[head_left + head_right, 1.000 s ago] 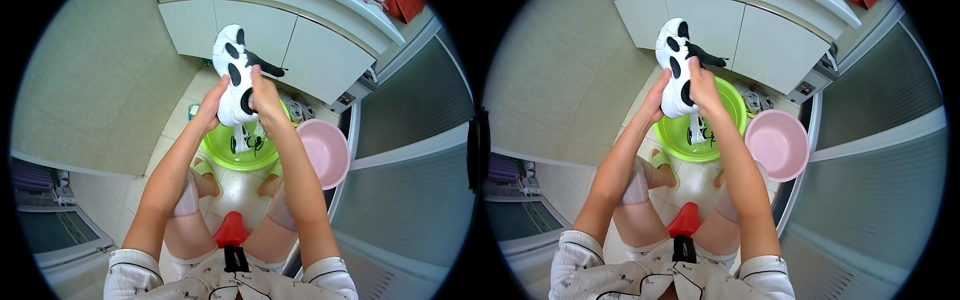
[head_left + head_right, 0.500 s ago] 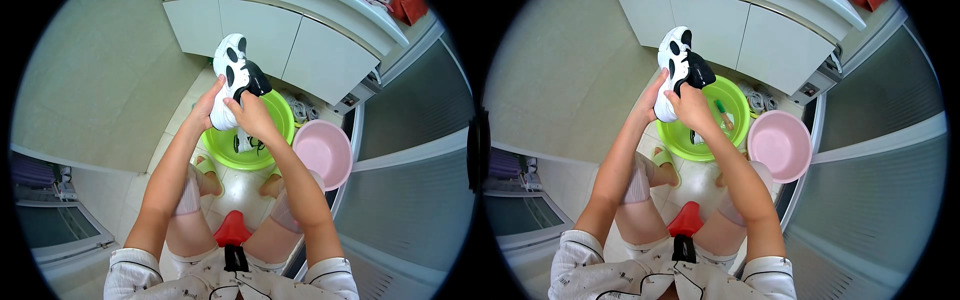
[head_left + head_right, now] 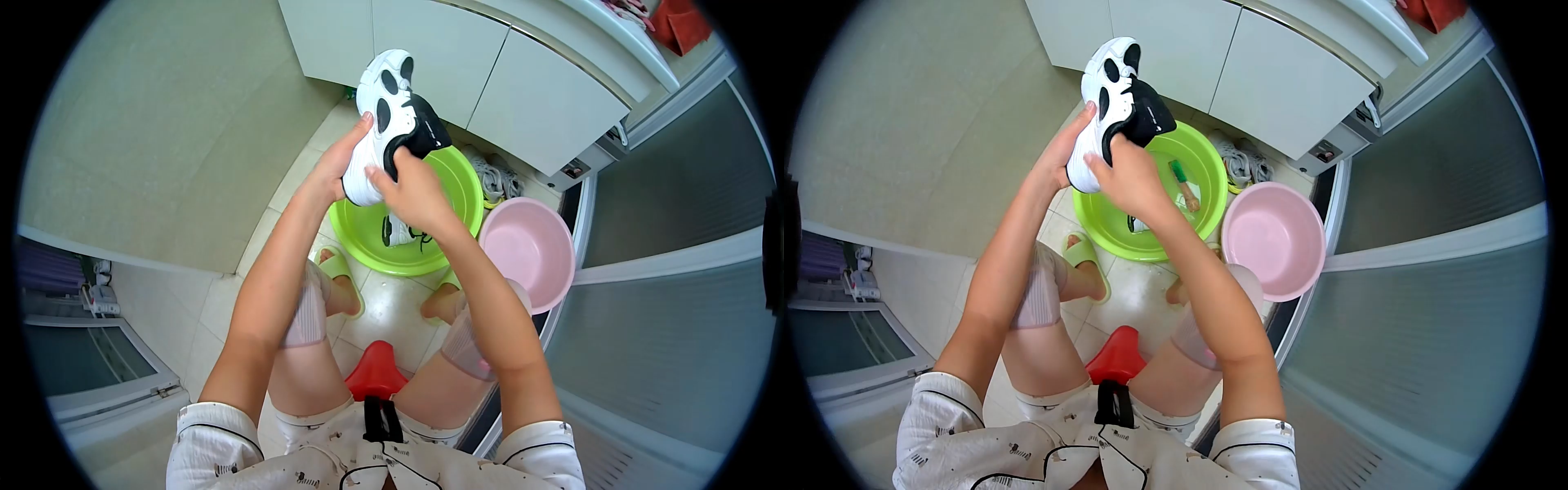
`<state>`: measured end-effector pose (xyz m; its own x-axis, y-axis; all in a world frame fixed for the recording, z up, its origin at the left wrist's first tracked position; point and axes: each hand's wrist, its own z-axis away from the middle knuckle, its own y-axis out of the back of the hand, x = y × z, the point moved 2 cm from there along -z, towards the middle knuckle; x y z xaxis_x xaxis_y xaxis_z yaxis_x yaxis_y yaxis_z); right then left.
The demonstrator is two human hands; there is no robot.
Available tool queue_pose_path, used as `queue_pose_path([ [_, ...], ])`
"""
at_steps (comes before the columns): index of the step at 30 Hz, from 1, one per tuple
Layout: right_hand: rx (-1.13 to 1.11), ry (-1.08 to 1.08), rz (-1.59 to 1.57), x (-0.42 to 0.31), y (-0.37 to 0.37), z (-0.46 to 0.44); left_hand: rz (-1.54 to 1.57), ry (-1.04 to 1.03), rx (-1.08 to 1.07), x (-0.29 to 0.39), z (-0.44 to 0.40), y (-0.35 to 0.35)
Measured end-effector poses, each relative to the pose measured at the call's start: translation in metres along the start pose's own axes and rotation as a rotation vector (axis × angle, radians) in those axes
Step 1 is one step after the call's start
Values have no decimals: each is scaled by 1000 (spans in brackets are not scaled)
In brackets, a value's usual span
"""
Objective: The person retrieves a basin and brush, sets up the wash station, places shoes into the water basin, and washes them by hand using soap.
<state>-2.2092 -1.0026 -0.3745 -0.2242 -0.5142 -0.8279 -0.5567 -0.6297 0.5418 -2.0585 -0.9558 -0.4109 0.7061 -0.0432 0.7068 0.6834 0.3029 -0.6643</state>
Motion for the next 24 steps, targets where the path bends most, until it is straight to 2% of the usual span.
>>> queue_pose_path([
  [1,-109,-29,102,-1,0,2,4,-2,-13,2,0,2],
  [4,-126,71,91,4,0,0,1,61,-69,6,5,3],
  [9,171,-53,-204,9,4,-13,-114,-13,-45,3,20,-2],
  [10,163,-165,-451,-1,11,-13,-122,-14,-51,4,27,-10],
  [11,182,-223,-849,2,7,-16,-129,-15,-55,4,32,-16],
  [13,172,-279,-976,-3,7,-14,-107,-76,22,-2,26,-19],
  [16,153,-71,-756,7,-10,-18,-46,-148,151,1,28,-23],
  [20,76,98,-683,-10,-8,-9,-6,-208,65,12,26,-15],
  [24,-33,2,-373,-10,-4,-6,20,-187,53,16,28,-11],
])
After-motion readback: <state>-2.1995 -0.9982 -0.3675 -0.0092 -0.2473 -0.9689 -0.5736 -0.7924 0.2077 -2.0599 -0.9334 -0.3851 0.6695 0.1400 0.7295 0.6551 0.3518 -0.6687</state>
